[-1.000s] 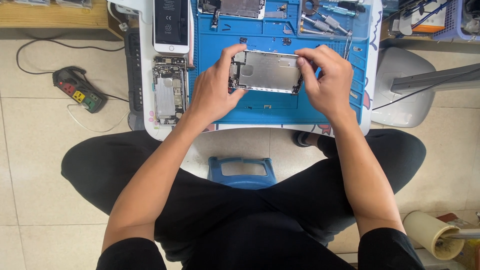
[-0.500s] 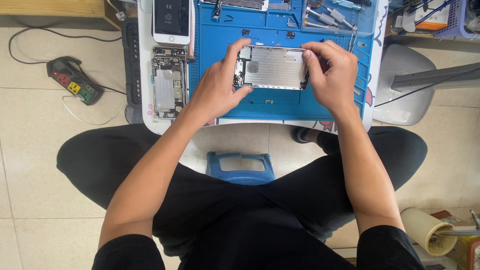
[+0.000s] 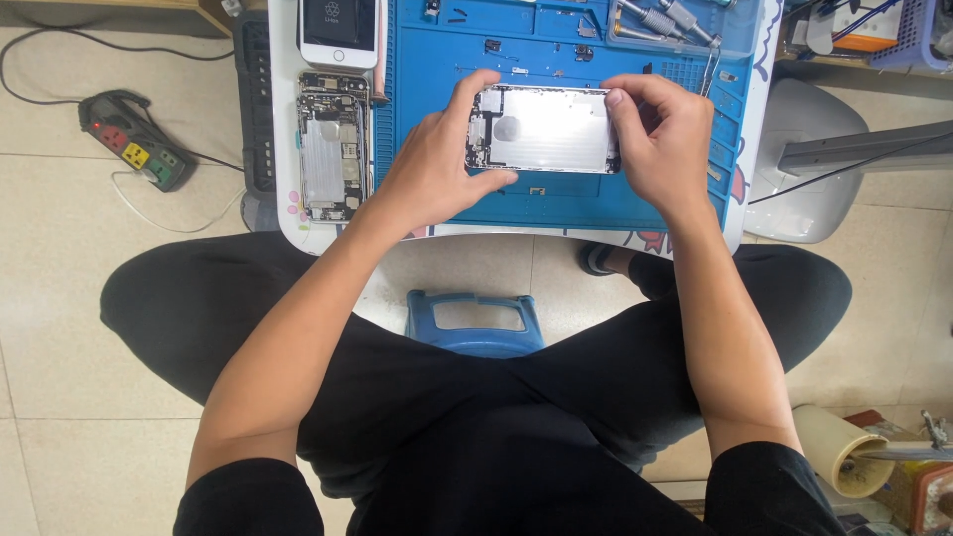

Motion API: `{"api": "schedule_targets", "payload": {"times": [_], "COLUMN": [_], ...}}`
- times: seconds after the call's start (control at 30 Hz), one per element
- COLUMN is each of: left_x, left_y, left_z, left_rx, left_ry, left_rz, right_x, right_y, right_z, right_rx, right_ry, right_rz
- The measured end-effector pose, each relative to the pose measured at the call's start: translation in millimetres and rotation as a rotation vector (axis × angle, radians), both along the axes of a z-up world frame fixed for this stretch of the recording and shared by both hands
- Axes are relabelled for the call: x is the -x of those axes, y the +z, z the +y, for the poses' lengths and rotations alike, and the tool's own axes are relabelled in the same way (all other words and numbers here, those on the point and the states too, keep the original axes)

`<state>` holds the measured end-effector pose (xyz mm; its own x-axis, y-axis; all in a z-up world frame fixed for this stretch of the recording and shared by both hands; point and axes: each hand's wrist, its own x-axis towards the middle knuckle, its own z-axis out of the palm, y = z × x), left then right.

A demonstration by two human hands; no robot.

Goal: The person disassembles a smartphone on a blue work mat, using tweezers and a screwdriver to remove screws and disconnect internal components. They lift the phone's back cover and carefully separate parts, placing them on the mat.

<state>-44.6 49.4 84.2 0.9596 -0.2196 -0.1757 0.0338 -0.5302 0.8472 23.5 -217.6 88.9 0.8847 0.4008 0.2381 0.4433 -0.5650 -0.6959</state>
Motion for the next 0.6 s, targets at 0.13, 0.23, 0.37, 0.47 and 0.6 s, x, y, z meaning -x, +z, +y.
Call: {"api": "schedule_targets", "payload": {"times": [0.13, 0.23, 0.37, 0.47, 0.6], "left_x": [0, -1, -1, -3, -4], "left_y": [16, 21, 23, 28, 31], "left_z": [7, 8, 10, 11, 13], "left_rx": [0.003, -0.003, 0.021, 0.021, 0.039], "left_ry": [-0.043, -0.051, -0.057, -0.076, -0.085], "left_rz": [0.068, 0.108, 0.082, 0.088, 0.122], "right_x": [-1, -1, -1, -2, -3], "right_y": [0, 0, -3, -3, -4], "right_z": [-1, -1, -1, -2, -1], "right_rx": [-0.007, -0.009, 0.0, -0.009, -0.033], "right_ry": [0.014, 0.019, 0.022, 0.008, 0.01], "right_rz": [-0.005, -0.008, -0.033, -0.054, -0.096]}}
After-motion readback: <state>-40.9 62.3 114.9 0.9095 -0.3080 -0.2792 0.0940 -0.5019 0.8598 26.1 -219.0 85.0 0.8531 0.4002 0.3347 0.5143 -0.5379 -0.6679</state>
